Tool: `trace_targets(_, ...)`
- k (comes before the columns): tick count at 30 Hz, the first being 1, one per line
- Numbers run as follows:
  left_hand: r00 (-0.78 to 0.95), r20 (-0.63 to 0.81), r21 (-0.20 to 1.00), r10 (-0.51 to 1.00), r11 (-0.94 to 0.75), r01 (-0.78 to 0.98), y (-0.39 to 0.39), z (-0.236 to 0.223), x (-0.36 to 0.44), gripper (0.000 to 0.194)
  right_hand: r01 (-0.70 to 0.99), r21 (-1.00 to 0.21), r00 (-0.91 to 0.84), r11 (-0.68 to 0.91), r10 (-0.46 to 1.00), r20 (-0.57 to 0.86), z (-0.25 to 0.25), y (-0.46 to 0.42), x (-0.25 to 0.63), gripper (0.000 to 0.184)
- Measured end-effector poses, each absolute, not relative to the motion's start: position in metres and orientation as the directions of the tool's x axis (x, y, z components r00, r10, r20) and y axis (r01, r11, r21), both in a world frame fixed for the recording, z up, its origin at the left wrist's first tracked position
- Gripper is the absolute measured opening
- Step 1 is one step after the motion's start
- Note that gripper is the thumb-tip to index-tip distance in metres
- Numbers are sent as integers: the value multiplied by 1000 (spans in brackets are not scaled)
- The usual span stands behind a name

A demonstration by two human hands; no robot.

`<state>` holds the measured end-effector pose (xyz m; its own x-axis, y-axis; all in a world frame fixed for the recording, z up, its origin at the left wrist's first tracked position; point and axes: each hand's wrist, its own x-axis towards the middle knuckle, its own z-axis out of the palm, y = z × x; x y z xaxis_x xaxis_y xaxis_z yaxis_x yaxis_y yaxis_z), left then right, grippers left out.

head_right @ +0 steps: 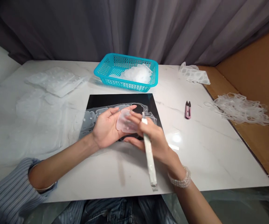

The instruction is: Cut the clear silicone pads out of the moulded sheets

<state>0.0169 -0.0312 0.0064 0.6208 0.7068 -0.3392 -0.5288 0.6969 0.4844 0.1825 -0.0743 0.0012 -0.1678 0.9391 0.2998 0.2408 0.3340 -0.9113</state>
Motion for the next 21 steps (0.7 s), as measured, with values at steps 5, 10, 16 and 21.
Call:
trace_targets(5,591,-393,537,704,698,-475,-31,4,16,53,309,-902,-68,302,953,296,-10,-79,179,43)
trace_targets(10,641,-364,664,675,671,-329,-30,0,15,54,96,-975,305,200,927,220,0,-69,189,53)
trace_targets(16,650,-349,705,675,646,-293,-33,0,15,33,-172,-973,299,151,949,95,3,-63,196,54)
trace_targets(21,666,-342,697,663,654,-293,-34,2,15,35,-213,-968,300,132,952,63,2,-61,199,49)
